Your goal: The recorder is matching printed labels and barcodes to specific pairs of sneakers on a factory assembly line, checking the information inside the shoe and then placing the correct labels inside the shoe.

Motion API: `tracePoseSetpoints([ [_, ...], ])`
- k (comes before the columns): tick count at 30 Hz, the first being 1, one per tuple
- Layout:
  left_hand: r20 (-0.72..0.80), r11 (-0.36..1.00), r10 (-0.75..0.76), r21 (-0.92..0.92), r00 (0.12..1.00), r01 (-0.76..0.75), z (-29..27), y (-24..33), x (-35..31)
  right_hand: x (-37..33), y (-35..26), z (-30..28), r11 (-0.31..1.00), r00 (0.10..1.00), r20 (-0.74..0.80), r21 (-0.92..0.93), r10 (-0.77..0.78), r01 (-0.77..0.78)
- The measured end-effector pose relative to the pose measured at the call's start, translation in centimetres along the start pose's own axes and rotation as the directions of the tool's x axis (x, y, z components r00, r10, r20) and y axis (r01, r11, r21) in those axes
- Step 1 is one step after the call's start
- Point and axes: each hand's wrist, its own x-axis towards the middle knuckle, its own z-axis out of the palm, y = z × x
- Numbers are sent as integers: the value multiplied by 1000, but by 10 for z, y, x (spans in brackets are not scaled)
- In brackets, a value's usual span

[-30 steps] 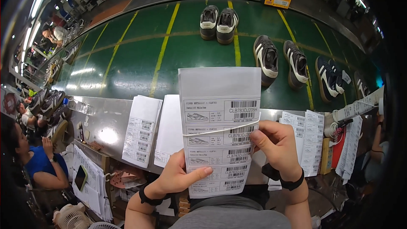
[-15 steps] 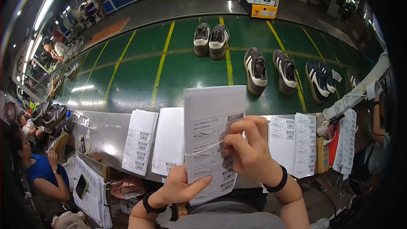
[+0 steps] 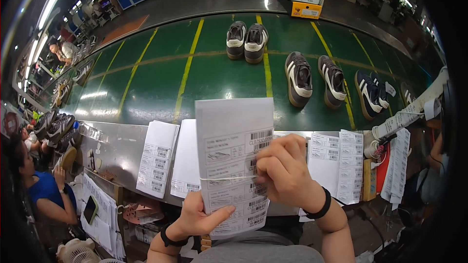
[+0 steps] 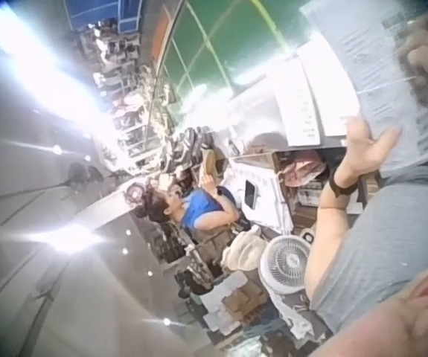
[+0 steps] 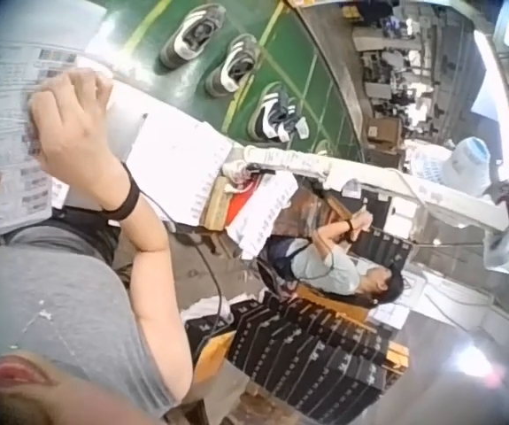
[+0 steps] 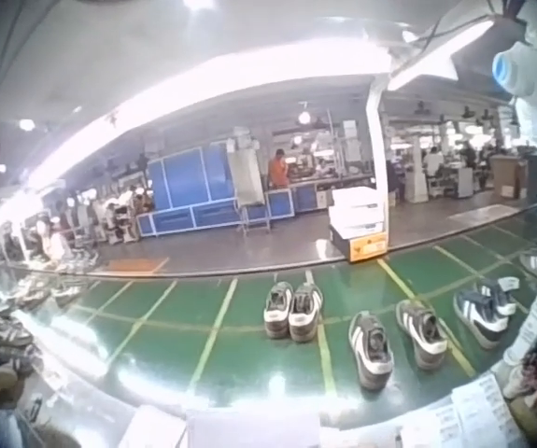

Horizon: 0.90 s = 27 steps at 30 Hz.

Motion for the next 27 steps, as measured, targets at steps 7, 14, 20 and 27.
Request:
tracePoseSetpoints([
  [7, -71, 997, -38, -76, 997, 33, -4, -18, -10, -33, 20, -18, 731, 824, 466, 430, 323, -530],
  [14, -21, 999, -40, -11, 999, 40, 6, -26, -4, -12, 34, 2, 278, 672, 238, 776, 701, -566],
  [20, -184, 992, -55, 105, 981, 75, 5, -11, -3, -10, 15, 11, 854, 821, -243, 209, 516, -475],
  [27, -243, 941, -148, 265, 959, 212, -31, -41, 21, -28, 33, -20, 630, 705, 14, 438, 709, -641],
])
